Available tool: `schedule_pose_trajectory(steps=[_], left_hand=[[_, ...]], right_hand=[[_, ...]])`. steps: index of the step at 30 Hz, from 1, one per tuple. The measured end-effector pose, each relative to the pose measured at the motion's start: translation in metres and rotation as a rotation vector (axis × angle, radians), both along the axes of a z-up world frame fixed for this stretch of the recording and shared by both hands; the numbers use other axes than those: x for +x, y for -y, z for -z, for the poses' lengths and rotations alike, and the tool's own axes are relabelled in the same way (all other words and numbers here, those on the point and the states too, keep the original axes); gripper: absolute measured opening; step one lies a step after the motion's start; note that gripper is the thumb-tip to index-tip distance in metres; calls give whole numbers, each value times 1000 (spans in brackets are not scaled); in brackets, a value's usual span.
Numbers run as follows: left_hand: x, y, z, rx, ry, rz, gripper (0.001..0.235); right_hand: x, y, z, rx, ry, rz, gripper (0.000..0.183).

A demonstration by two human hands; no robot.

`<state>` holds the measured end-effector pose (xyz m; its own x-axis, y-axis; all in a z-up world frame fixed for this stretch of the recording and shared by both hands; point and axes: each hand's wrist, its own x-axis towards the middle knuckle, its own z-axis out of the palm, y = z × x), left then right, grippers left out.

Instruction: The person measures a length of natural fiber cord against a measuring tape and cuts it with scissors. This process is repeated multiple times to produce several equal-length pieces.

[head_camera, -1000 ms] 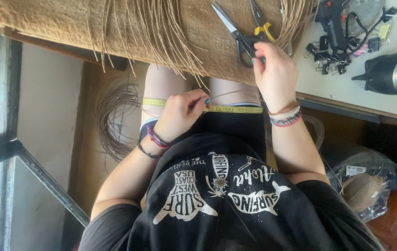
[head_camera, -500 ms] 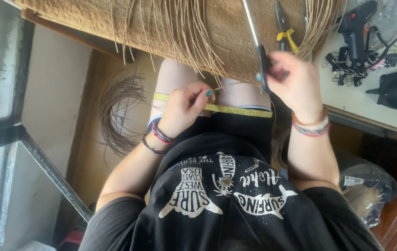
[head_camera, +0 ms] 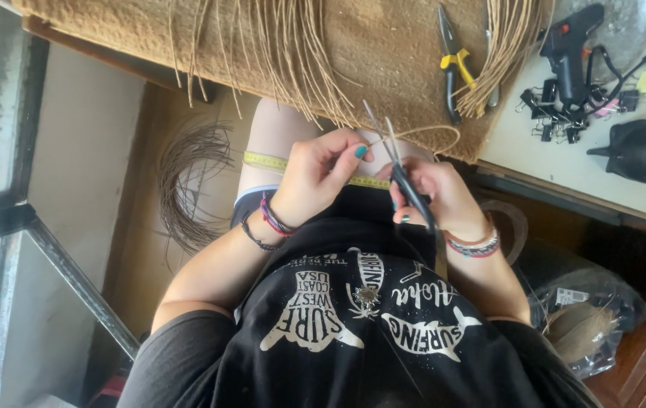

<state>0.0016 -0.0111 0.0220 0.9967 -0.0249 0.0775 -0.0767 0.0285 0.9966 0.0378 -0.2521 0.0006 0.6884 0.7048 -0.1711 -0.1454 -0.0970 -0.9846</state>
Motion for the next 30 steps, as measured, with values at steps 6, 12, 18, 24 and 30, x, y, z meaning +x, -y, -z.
schedule_pose_trajectory(steps=[6,12,18,24,30], left_hand=[[2,8,-9,65,21,25,19],[3,8,-7,94,29,40,18],[5,9,-7,122,32,60,18],[16,-4,1,66,163,163,18],[20,2,18,-375,272,403,29]], right_hand=[[-1,-16,4,-4,121,73,54],[-1,-16,10,19,101,108,49],[-3,-14,12,28,111,116,45],[-6,-14,9,-2,98,134,31],[-10,-20,-1,42,-62,98,33]])
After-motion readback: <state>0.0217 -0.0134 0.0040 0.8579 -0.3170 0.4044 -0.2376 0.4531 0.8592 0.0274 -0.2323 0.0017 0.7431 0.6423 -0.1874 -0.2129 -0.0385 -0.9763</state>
